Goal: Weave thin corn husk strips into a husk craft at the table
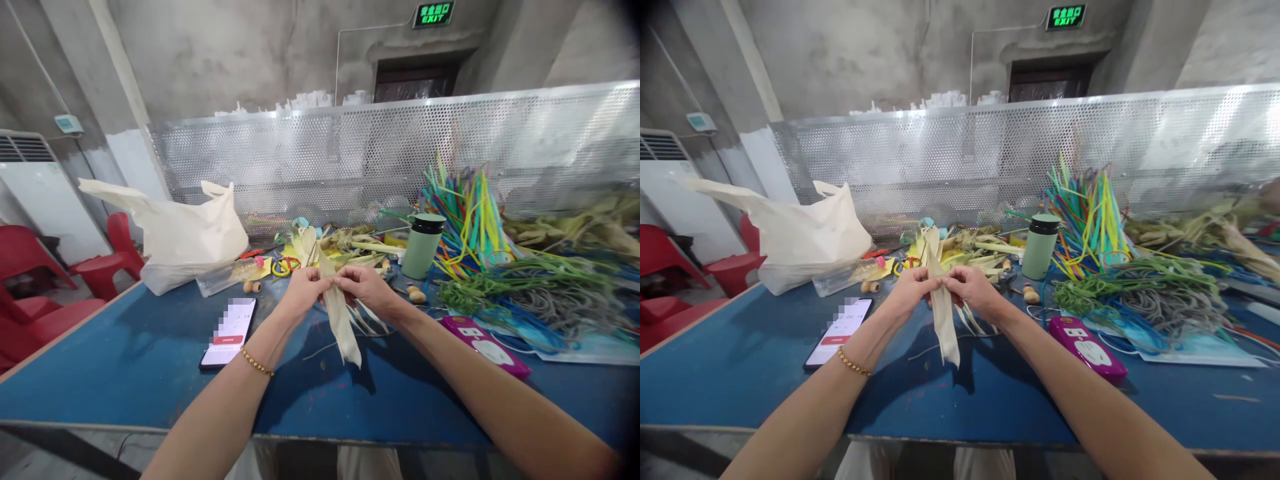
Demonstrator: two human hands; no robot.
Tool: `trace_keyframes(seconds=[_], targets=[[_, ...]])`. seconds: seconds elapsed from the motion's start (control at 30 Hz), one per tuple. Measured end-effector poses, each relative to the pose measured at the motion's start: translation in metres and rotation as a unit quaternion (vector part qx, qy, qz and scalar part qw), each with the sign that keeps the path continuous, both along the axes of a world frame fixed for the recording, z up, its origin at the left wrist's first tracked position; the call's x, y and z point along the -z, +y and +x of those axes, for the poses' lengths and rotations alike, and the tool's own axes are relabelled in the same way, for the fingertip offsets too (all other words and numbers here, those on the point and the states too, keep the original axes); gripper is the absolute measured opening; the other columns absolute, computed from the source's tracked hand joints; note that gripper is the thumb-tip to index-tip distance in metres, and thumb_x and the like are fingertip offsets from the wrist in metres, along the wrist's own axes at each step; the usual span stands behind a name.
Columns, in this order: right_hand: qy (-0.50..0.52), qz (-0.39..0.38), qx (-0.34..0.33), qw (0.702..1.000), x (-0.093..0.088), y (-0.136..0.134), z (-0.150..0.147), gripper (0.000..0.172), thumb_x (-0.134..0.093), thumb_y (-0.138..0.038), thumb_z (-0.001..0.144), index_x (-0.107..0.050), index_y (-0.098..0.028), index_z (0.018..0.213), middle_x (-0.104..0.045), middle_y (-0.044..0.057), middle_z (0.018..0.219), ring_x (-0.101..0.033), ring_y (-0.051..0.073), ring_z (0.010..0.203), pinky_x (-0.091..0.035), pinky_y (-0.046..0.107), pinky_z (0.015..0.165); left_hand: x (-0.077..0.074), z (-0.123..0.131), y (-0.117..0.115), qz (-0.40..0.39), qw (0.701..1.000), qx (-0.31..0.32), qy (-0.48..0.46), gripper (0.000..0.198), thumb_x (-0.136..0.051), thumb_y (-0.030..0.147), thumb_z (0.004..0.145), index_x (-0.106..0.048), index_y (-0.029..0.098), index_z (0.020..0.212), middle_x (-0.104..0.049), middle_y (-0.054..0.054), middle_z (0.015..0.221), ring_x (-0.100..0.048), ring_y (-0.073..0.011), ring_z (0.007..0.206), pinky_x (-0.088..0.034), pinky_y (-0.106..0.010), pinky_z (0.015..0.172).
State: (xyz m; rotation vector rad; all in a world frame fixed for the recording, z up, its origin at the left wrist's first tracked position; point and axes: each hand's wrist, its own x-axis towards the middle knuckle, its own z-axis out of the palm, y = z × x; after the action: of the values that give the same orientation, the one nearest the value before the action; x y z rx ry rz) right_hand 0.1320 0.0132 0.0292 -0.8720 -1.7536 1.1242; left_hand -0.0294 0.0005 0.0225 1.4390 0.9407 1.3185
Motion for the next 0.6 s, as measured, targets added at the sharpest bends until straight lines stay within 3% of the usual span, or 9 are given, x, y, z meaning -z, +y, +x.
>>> trace_keyframes(seconds=[0.37, 0.6], targets=[[0.024, -0.031, -0.019, 0.999, 0.0018, -0.0009, -0.0045, 0.028, -0.069, -0.042, 0.075, -0.057, -0.018, 0.069, -0.054, -0.004, 0.053, -0.046, 0.009, 0.043, -0.035, 0.023, 0.041, -0.0022, -0.0005, -0.0031, -0.059, 0.996, 0.042, -0.05, 0.019, -0.072, 0.027, 0.062, -0.059, 0.013, 0.06, -0.057, -0.001, 0.052, -0.048, -0.0091, 0.044, -0.036, -0.023, 0.046], [0.043, -0.032, -0.028, 0.998, 0.0022, -0.0001, -0.0054, 0.033, -0.069, -0.048, 0.077, -0.057, -0.018, 0.073, -0.057, -0.003, 0.058, -0.05, 0.01, 0.048, -0.041, 0.025, 0.047, -0.0041, -0.0002, -0.0034, -0.029, 0.998, 0.012, -0.049, 0.018, -0.067, 0.024, 0.067, -0.053, 0.015, 0.059, -0.052, 0.002, 0.049, -0.045, -0.0083, 0.043, -0.036, -0.023, 0.045]])
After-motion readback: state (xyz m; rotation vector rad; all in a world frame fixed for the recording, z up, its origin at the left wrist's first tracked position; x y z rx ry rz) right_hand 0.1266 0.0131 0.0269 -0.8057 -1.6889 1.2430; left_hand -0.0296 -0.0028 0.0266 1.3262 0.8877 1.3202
